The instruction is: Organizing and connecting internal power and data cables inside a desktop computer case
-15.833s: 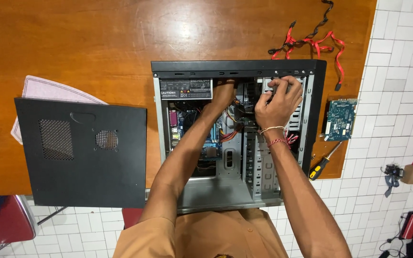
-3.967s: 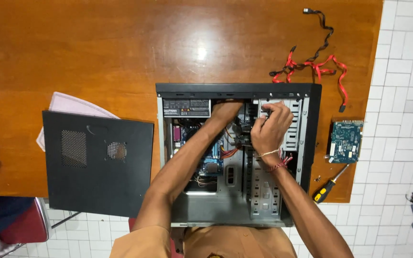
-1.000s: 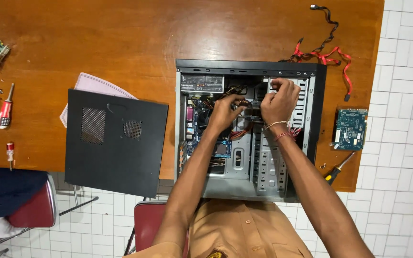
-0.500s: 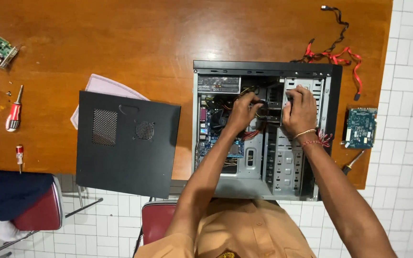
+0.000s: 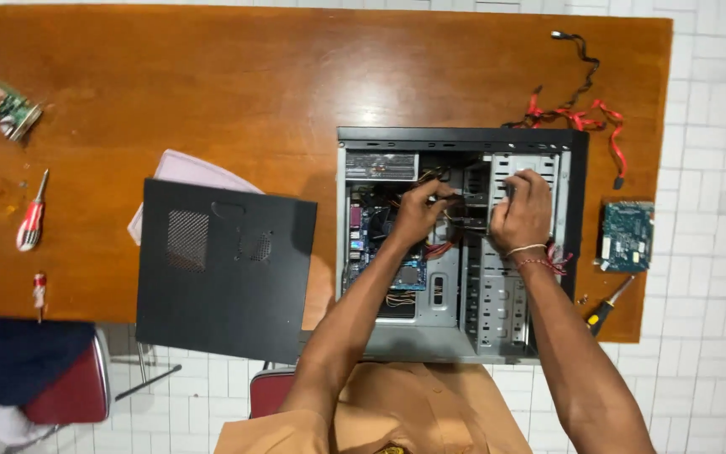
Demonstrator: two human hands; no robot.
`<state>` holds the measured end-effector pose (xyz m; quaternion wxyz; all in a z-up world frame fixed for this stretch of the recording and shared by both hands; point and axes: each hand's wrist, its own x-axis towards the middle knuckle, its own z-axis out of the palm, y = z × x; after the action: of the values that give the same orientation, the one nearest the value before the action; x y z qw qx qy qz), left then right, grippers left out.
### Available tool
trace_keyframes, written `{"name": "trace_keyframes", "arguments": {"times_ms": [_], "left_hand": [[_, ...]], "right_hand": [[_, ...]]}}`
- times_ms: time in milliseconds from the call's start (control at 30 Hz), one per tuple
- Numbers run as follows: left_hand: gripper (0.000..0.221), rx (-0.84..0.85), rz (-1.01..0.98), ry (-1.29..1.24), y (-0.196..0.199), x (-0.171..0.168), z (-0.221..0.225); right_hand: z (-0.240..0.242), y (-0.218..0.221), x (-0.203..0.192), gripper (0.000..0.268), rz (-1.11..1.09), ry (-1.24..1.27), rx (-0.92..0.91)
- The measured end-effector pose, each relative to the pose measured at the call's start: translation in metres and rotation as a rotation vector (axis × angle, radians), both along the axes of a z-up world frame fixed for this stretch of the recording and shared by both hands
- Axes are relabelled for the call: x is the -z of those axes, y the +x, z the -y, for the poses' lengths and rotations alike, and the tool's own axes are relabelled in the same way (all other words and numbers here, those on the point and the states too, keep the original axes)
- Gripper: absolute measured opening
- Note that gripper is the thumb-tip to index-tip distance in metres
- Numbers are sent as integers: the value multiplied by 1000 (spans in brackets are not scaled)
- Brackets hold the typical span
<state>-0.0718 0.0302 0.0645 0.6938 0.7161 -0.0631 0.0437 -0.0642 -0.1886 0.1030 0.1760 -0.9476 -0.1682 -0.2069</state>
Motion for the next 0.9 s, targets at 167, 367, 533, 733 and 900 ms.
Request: {"name": "trace_keyframes", "arguments": {"times_ms": [167, 367, 533, 733, 900], "left_hand": [[20, -2, -92, -50, -5, 4, -1], [20, 11, -122, 26, -4, -5, -3], [19, 22, -56, 193, 2, 9, -1], [8, 108, 58, 545, 10, 11, -3], [4, 155, 233, 695, 19, 24, -1]], "right_hand": [[-4, -2, -8, 30, -33, 35, 14], [0, -1, 2, 27, -24, 29, 54], [-1, 0, 2, 28, -29, 57, 42], [0, 1, 3, 28, -27, 51, 30], [0, 0, 1, 28, -18, 49, 31]]}}
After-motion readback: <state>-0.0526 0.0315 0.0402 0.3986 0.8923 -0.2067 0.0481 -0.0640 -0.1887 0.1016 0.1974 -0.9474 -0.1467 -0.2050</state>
